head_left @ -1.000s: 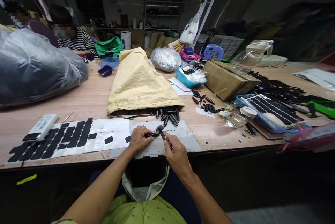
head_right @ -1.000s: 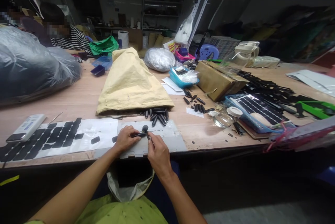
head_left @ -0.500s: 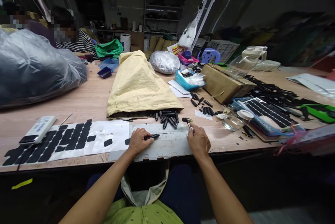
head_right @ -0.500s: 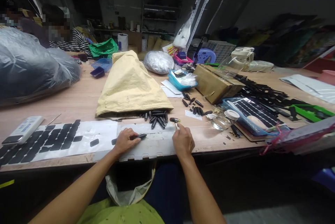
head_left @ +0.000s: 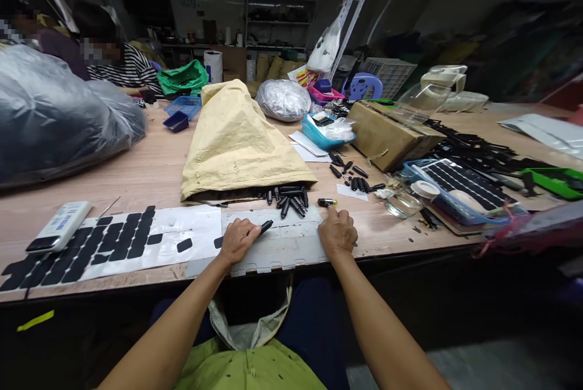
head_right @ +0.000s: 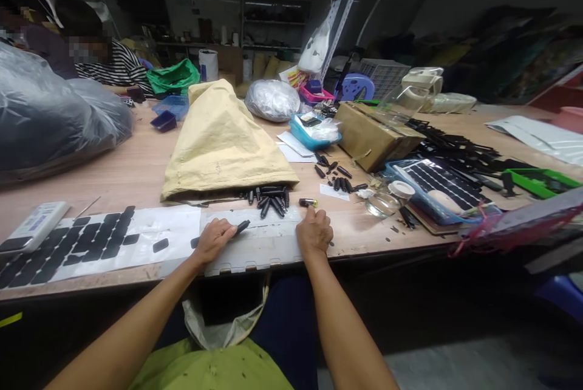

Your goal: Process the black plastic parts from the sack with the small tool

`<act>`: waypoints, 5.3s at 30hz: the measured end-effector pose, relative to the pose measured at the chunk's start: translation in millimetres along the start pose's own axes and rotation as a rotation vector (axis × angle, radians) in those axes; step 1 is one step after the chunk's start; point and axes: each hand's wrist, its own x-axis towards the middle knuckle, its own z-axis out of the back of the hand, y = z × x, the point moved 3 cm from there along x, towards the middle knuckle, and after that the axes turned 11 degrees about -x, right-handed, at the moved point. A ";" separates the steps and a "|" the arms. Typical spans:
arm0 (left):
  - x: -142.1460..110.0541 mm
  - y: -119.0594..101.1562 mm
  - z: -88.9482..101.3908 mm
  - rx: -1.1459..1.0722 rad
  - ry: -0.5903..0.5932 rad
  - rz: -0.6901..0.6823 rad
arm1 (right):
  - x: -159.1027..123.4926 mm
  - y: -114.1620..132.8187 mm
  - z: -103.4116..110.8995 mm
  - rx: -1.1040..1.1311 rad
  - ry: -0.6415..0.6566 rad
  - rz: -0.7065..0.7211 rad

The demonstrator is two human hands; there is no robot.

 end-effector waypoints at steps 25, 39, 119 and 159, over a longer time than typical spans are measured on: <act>-29.1 -41.1 -18.8 0.033 -0.131 -0.134 | 3.4 4.3 3.4 -0.013 0.036 0.001; 64.0 -48.6 -36.0 0.173 -0.164 0.096 | 4.1 3.8 3.8 0.003 0.029 -0.003; -64.2 -12.8 -14.6 0.039 0.131 -0.233 | -0.7 0.3 -0.2 -0.005 -0.012 -0.011; -0.1 -20.8 0.3 0.106 -0.115 0.064 | -1.6 0.3 6.8 0.053 0.013 -0.011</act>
